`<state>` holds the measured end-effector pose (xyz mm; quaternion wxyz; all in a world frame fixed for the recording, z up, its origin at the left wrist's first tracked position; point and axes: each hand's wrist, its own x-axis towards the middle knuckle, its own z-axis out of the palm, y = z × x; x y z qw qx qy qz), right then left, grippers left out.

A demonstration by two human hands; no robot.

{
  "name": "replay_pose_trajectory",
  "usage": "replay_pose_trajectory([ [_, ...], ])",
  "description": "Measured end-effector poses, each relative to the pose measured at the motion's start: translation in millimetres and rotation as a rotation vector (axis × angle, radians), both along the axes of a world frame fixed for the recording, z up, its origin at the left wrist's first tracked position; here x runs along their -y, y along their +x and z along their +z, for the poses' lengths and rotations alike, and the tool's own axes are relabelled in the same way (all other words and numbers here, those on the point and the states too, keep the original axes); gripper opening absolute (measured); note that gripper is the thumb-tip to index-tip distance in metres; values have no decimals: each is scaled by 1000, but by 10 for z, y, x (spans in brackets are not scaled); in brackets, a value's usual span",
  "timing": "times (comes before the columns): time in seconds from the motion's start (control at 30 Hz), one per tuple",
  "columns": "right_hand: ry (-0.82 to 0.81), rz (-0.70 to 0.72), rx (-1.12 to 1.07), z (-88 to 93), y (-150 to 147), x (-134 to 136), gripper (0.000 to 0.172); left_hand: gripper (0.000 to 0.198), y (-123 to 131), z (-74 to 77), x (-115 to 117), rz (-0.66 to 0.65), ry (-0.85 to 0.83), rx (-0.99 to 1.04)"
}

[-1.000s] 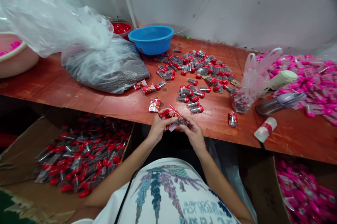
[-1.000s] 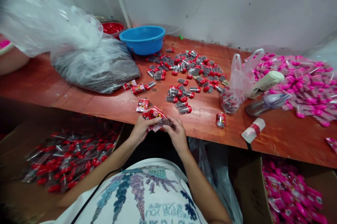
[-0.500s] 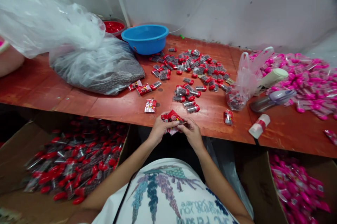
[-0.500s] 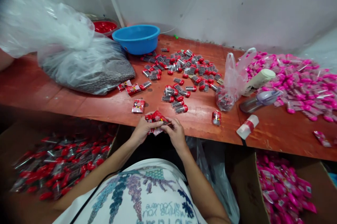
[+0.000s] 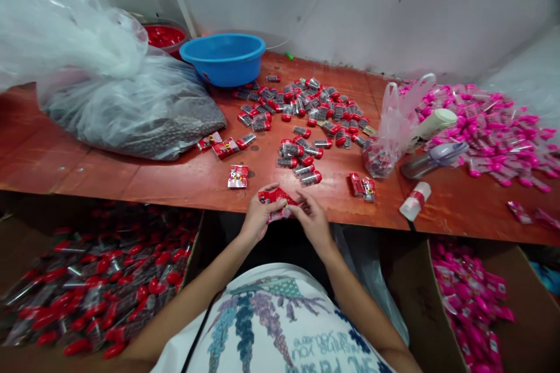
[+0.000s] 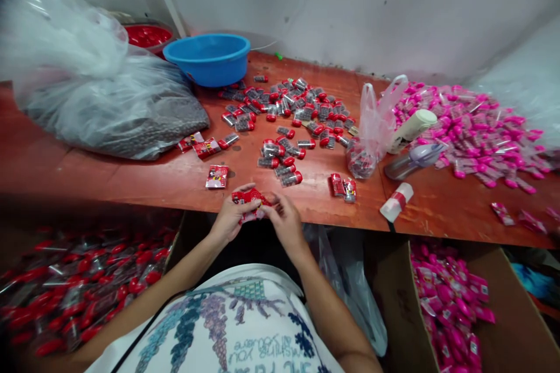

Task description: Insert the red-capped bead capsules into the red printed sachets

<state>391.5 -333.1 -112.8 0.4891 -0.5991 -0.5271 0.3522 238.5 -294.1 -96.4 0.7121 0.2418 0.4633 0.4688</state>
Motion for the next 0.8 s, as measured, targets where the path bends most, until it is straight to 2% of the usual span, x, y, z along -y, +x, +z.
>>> replay_pose_trajectory([
  [0.07, -3, 80, -46, -20, -226, -21, 34, 61, -9, -8, 13, -5, 14, -10],
  [0.13, 25, 121, -5, -36, -300, -53, 32, 61, -39, -19, 10, 21, 11, -19],
  [0.3, 116, 216, 195, -4, -95, -218, 28, 61, -122, -35, -49, 64, 21, -40],
  [0.37, 62, 117, 339, 12, 23, -322, 32, 59, -150, -46, -81, 98, 12, -34],
  [0.5, -156, -170, 773, -3, 151, -494, 49, 53, -185, -79, -133, 206, -55, 15],
  [0.6, -163, -181, 962, -55, 136, -502, 48, 43, -187, -93, -160, 271, -76, 75],
  [0.7, -69, -135, 933, -104, 111, -407, 30, 38, -186, -99, -185, 337, -95, 120],
  [0.8, 12, -75, 646, -96, 75, -246, 27, 37, -190, -103, -202, 366, -127, 138],
])
